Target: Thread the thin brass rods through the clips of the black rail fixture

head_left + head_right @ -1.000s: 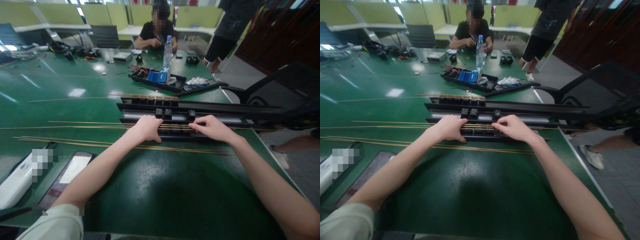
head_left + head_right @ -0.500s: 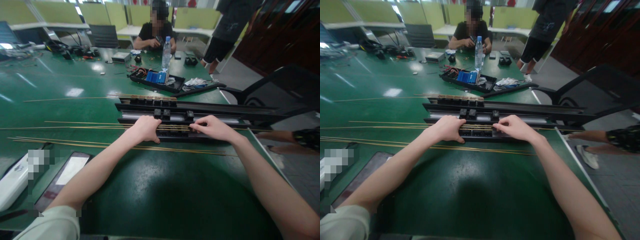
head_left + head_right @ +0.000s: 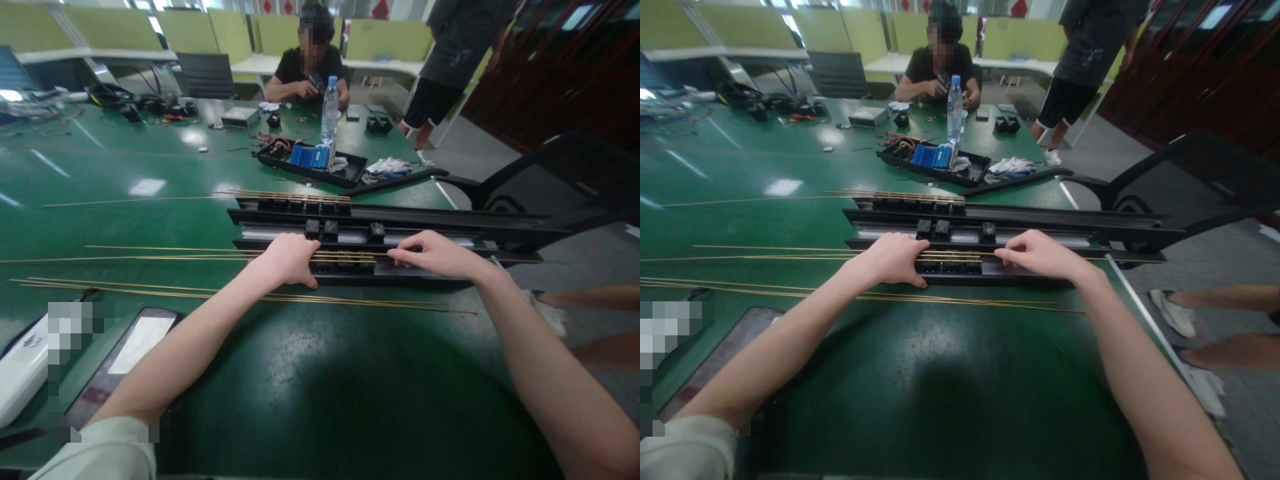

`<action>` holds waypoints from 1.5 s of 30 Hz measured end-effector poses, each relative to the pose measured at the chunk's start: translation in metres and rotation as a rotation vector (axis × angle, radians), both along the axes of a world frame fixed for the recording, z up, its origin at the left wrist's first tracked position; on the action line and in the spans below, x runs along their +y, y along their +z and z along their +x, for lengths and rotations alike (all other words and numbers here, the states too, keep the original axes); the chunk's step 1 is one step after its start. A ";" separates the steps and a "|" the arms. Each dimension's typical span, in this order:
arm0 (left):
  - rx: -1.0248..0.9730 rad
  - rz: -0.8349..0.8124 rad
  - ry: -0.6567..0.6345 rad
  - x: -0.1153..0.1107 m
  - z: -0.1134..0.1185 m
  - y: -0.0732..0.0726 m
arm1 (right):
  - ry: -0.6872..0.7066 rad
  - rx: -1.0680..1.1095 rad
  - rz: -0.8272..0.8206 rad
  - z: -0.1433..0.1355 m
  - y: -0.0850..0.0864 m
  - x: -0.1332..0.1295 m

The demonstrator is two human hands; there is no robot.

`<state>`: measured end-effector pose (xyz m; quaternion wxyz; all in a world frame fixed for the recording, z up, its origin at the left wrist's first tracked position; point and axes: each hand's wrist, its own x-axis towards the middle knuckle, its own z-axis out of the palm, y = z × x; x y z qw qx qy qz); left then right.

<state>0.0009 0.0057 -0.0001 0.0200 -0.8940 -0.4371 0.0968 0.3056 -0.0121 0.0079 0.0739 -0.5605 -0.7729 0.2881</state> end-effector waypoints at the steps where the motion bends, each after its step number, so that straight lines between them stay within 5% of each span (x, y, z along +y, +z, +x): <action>1: -0.001 0.001 -0.002 0.000 0.000 0.000 | -0.001 -0.003 0.003 0.002 0.000 0.000; 45: -0.030 0.014 -0.017 0.001 -0.001 -0.002 | -0.056 -0.167 -0.211 0.062 0.012 0.004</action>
